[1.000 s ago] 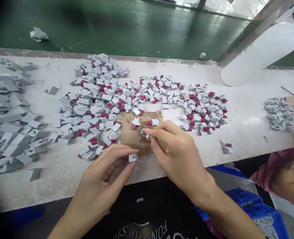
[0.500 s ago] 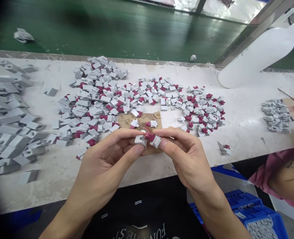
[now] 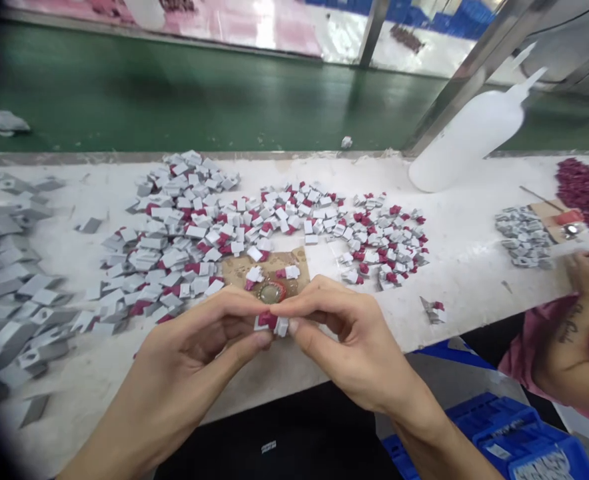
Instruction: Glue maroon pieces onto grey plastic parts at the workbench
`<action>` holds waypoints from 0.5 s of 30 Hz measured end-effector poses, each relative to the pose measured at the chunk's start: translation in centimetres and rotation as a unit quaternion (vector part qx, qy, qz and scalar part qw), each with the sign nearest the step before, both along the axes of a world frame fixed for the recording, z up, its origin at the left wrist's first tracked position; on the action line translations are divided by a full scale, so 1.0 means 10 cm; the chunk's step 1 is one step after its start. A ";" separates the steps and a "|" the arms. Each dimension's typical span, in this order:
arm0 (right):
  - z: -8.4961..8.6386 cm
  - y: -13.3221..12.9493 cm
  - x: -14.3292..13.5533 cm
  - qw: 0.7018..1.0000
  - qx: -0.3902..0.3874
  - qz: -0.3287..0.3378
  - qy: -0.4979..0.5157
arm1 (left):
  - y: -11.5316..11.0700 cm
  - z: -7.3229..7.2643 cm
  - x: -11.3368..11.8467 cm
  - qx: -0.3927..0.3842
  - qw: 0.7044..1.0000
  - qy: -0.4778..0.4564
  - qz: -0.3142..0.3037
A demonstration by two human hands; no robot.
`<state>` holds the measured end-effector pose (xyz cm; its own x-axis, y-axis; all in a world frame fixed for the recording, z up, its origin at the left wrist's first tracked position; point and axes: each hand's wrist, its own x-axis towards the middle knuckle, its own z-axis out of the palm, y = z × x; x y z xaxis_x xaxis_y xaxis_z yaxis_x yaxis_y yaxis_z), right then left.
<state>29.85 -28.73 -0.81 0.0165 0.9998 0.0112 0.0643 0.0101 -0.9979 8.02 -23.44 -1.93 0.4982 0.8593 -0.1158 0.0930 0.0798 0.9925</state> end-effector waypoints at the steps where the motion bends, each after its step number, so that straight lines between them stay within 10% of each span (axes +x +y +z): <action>1: 0.02 0.03 0.00 1.000 0.003 0.006 0.011 | 0.04 0.04 -0.02 0.001 1.000 0.000 -0.004; 7: 0.24 0.65 0.19 0.993 0.017 0.071 -0.093 | 0.69 0.38 -0.06 0.090 0.992 0.079 -0.033; 12: 0.19 2.02 0.74 0.885 0.019 -0.137 -0.446 | 1.84 0.50 0.19 0.235 0.930 0.274 0.061; 15: 0.05 2.73 1.01 0.873 -0.018 -0.113 -0.473 | 2.53 0.40 0.45 0.179 0.915 0.341 0.118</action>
<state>39.92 -1.40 -0.34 0.2149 0.9720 0.0949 0.8569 -0.1410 -0.4958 12.48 1.85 2.03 0.2114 0.9772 -0.0215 0.7225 -0.1414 0.6768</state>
